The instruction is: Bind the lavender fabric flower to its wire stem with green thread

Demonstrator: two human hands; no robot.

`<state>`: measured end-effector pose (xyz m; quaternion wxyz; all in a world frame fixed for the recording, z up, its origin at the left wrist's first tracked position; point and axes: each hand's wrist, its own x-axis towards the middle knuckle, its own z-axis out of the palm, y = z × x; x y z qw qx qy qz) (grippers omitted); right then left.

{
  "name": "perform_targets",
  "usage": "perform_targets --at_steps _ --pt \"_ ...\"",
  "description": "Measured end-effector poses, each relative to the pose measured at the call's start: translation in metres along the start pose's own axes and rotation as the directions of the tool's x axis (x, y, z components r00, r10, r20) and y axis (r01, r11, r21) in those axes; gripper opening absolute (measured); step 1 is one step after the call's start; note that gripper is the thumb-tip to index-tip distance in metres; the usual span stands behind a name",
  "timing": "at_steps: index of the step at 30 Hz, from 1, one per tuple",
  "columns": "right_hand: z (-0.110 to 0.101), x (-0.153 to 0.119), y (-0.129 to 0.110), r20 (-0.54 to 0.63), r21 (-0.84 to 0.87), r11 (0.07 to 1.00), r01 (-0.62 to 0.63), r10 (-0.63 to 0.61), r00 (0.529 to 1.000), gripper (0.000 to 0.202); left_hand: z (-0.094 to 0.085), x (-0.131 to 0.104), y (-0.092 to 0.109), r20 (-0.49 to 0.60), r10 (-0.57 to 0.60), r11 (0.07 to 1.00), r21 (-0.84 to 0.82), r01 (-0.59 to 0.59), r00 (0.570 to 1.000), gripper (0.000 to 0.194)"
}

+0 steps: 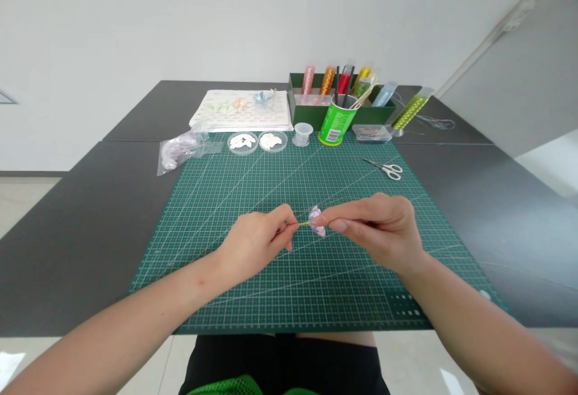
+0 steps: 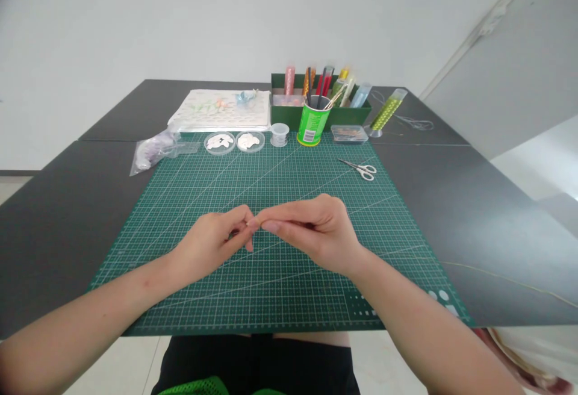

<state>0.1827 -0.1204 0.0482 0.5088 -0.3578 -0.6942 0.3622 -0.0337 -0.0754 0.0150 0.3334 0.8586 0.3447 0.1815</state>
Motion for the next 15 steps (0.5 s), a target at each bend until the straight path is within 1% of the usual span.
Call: perform_targets --at_steps 2,4,6,8,10,12,15 --pt "0.0 0.003 0.001 -0.081 -0.07 0.996 -0.046 0.041 0.996 0.018 0.004 -0.002 0.001 0.043 0.077 0.996 0.045 -0.079 0.996 0.013" --pt "0.0 0.007 0.006 -0.146 -0.139 0.987 -0.082 0.061 0.987 0.019 0.007 -0.005 0.004 0.066 0.148 0.987 0.054 -0.152 0.987 0.013" --pt "0.0 0.01 0.013 -0.175 -0.178 0.977 -0.114 0.083 0.981 0.019 0.008 -0.007 0.008 0.071 0.199 0.98 0.015 -0.201 0.977 0.014" --pt "0.0 0.013 0.022 -0.185 -0.2 0.968 -0.152 0.115 0.976 0.02 0.008 -0.009 0.012 0.054 0.243 0.97 -0.028 -0.242 0.968 0.015" --pt "-0.001 0.015 0.03 -0.193 -0.222 0.959 -0.178 0.136 0.972 0.02 0.006 -0.01 0.015 -0.02 0.308 0.951 0.011 -0.308 0.951 0.016" --pt "-0.002 0.016 0.037 -0.182 -0.237 0.951 -0.196 0.155 0.971 0.02 0.004 -0.011 0.015 -0.106 0.368 0.929 0.07 -0.362 0.924 0.015" --pt "-0.003 0.017 0.045 -0.105 -0.223 0.948 -0.227 0.208 0.972 0.02 0.001 -0.012 0.015 -0.202 0.41 0.912 0.101 -0.398 0.889 0.014"
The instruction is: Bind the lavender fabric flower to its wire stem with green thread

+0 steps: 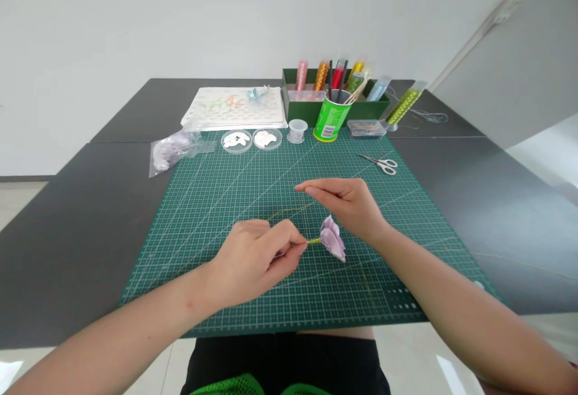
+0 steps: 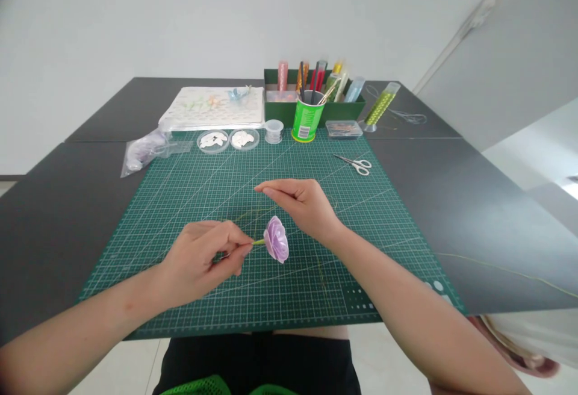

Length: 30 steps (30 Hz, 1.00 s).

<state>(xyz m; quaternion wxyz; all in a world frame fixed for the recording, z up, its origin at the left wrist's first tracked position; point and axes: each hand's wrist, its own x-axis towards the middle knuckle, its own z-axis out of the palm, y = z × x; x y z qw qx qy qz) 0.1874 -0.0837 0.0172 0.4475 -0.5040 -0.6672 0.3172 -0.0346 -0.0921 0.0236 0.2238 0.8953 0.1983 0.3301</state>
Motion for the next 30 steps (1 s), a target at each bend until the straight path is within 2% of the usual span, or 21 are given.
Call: perform_targets --at_steps 5,11,17,22,24,28,30 --pt "0.001 0.0 0.009 0.201 0.037 0.998 -0.044 0.035 0.979 0.022 -0.008 0.002 0.0 -0.16 -0.038 0.996 0.072 0.05 0.986 0.012" --pt "-0.006 0.0 0.005 0.421 -0.044 0.996 -0.081 0.092 0.902 0.032 -0.016 0.006 -0.003 -0.308 -0.167 0.962 0.155 0.223 0.937 0.013" --pt "-0.015 -0.002 -0.009 0.626 0.075 0.995 -0.071 0.009 0.78 0.031 -0.017 0.008 -0.008 -0.358 -0.18 0.939 0.214 0.268 0.916 0.013" --pt "-0.019 -0.008 -0.021 0.67 0.252 0.963 -0.091 -0.106 0.735 0.028 -0.014 0.005 -0.015 -0.357 -0.137 0.886 0.372 0.275 0.924 0.014" --pt "-0.02 -0.01 -0.025 0.636 0.317 0.947 -0.058 -0.167 0.753 0.025 -0.011 0.004 -0.017 -0.312 -0.11 0.871 0.428 0.243 0.944 0.016" --pt "-0.02 -0.014 -0.029 0.399 0.332 0.94 0.076 -0.213 0.892 0.019 -0.006 0.003 -0.018 -0.182 -0.044 0.869 0.479 0.128 0.982 0.02" --pt "-0.019 -0.015 -0.029 0.276 0.299 0.946 0.128 -0.214 0.937 0.018 -0.004 0.003 -0.016 -0.112 -0.012 0.872 0.486 0.065 0.994 0.025"
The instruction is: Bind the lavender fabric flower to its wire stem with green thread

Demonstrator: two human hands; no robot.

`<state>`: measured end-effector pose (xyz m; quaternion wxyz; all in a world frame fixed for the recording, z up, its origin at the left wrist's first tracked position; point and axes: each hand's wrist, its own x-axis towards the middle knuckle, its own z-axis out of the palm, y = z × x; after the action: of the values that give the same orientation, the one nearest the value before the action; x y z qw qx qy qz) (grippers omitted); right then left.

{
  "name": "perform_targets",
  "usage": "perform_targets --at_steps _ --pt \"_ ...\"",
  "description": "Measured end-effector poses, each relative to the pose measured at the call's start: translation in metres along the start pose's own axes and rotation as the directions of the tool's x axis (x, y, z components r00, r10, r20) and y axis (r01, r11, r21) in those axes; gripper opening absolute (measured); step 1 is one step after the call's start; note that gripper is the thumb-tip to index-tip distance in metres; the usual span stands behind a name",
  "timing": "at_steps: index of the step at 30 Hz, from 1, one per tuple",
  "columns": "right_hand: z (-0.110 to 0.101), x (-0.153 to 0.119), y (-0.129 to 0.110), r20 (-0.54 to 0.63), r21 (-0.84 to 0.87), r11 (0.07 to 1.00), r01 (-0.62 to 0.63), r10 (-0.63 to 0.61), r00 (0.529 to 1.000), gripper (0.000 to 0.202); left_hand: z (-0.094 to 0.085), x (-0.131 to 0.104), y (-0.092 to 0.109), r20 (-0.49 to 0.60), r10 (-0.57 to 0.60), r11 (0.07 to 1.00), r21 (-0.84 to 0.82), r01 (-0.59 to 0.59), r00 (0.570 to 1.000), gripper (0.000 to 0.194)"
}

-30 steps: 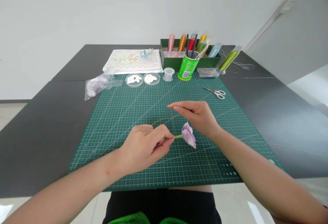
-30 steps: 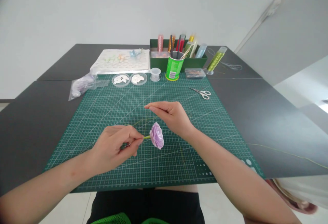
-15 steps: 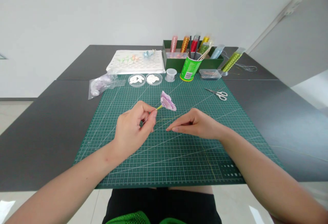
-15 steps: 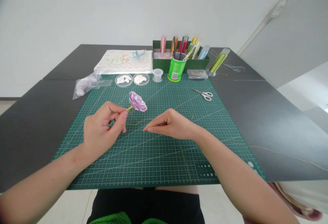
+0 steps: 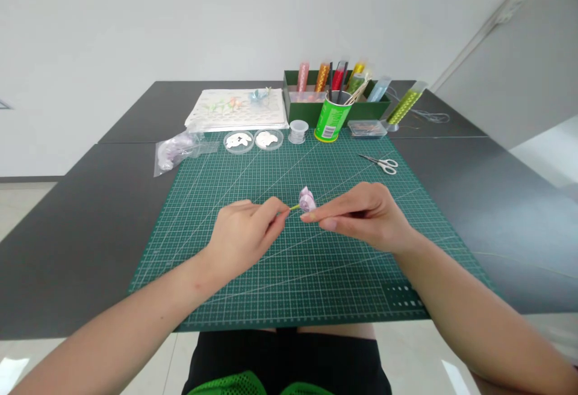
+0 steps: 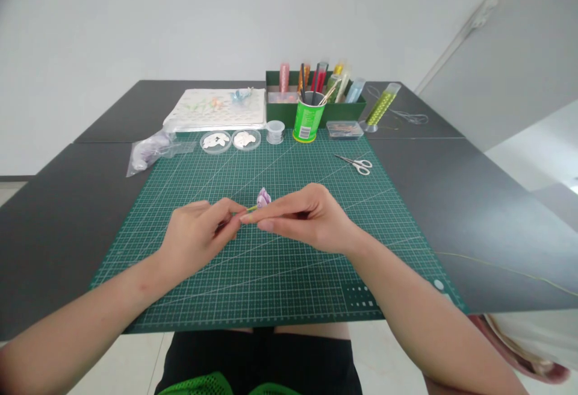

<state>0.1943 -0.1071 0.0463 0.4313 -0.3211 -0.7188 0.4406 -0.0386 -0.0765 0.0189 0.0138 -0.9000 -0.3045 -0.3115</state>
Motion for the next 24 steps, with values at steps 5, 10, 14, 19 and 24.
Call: perform_targets --at_steps 5,10,14,19,24 --pt "0.001 0.002 0.004 -0.153 -0.093 0.993 -0.08 0.065 0.986 0.017 -0.001 -0.002 0.009 0.076 0.088 0.992 -0.102 -0.08 0.993 0.028" --pt "-0.002 0.006 0.012 -0.155 -0.111 0.984 -0.143 0.125 0.98 0.019 -0.002 -0.004 0.012 0.108 0.17 0.964 -0.224 -0.143 0.979 0.022" --pt "-0.004 0.008 0.018 -0.116 -0.104 0.981 -0.165 0.153 0.981 0.019 -0.003 -0.006 0.014 0.074 0.174 0.95 -0.275 -0.148 0.982 0.021" --pt "-0.004 0.011 0.03 -0.051 -0.064 0.977 -0.203 0.2 0.978 0.019 -0.007 -0.006 0.014 -0.044 0.146 0.946 -0.286 -0.153 0.988 0.016" --pt "-0.001 0.01 0.038 0.115 -0.002 0.975 -0.223 0.221 0.968 0.022 -0.008 -0.004 0.009 -0.176 0.063 0.975 -0.198 -0.098 0.982 0.011"
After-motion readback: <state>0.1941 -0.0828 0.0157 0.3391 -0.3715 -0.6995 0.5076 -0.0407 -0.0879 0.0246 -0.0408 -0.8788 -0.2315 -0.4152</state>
